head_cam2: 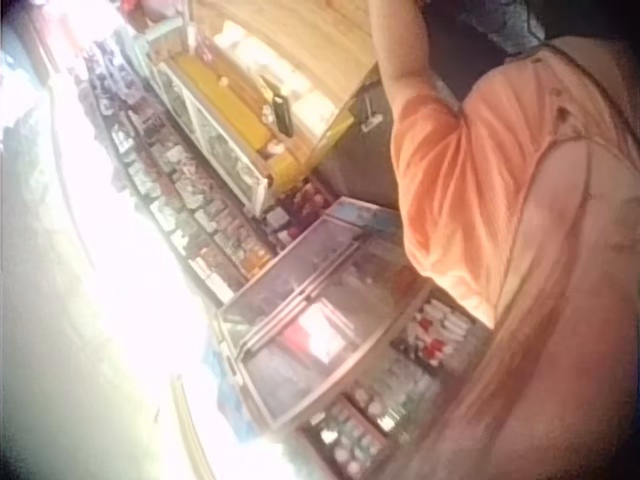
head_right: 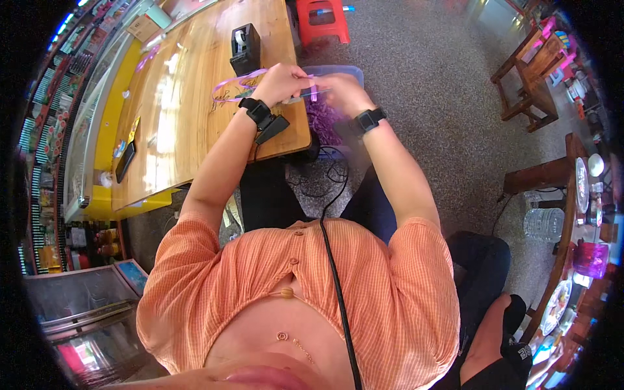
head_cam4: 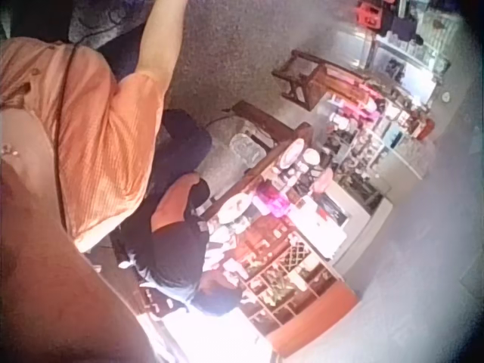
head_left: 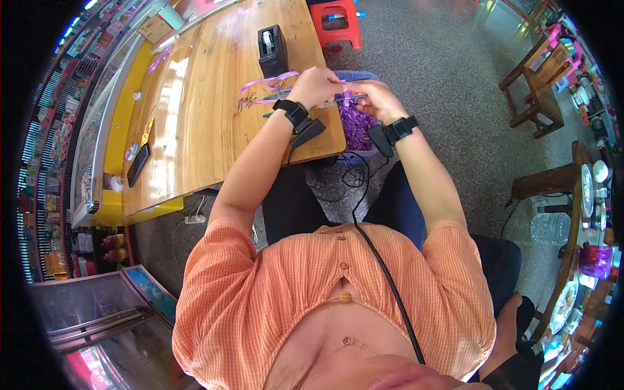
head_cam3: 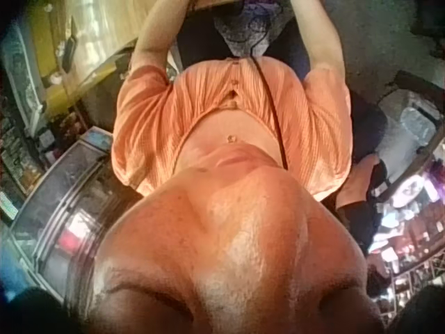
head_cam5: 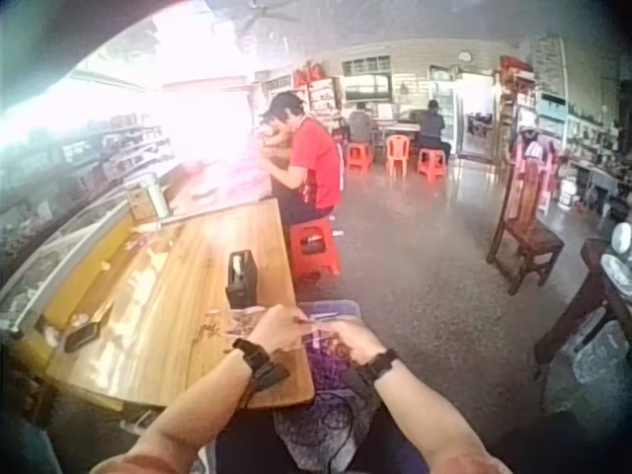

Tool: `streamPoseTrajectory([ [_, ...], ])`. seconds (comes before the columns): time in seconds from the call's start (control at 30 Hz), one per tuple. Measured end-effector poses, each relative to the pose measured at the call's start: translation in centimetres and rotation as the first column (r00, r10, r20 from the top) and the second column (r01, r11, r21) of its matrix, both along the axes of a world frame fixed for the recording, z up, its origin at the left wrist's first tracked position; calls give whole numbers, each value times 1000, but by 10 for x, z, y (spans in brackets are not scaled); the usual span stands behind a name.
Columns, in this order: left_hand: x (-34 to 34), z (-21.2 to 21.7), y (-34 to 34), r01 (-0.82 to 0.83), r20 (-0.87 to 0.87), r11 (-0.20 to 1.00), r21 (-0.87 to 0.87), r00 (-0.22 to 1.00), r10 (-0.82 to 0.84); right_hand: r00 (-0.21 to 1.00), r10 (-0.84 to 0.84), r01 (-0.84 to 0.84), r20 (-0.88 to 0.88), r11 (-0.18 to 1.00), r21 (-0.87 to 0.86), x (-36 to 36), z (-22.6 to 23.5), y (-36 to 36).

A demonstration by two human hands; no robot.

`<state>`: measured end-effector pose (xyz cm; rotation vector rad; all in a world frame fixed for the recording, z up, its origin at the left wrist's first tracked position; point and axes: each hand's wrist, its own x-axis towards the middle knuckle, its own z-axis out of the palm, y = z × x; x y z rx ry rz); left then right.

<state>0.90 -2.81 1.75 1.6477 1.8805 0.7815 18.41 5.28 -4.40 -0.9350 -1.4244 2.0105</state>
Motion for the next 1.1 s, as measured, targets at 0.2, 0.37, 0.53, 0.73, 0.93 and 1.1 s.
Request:
streamPoseTrajectory([
  [0.2, -12, -12, -1, 161, -100, 974, 160, 984, -147, 994, -97, 98, -44, 995, 32, -5, 1, -10],
  [0.37, -7, -5, 0, 181, -109, 982, 47, 979, -175, 991, 11, -62, -131, 916, -396, -3, -1, 1],
  [0.53, -11, -6, -7, 197, -99, 973, 117, 977, -186, 996, 75, -60, 43, 956, -286, 3, 16, -2],
  [0.73, -30, -13, -3, 221, 82, 971, 85, 970, -228, 983, 36, -39, 181, 999, 9, -4, 31, -10],
  [0.93, -41, -5, -5, 109, 343, 986, -126, 937, -59, 989, 136, -127, 58, 982, -142, -1, 25, -1],
  [1.1, -41, -10, -4, 125, 516, 991, -44, 853, -85, 999, -27, 32, 32, 986, -162, 54, 21, 14],
])
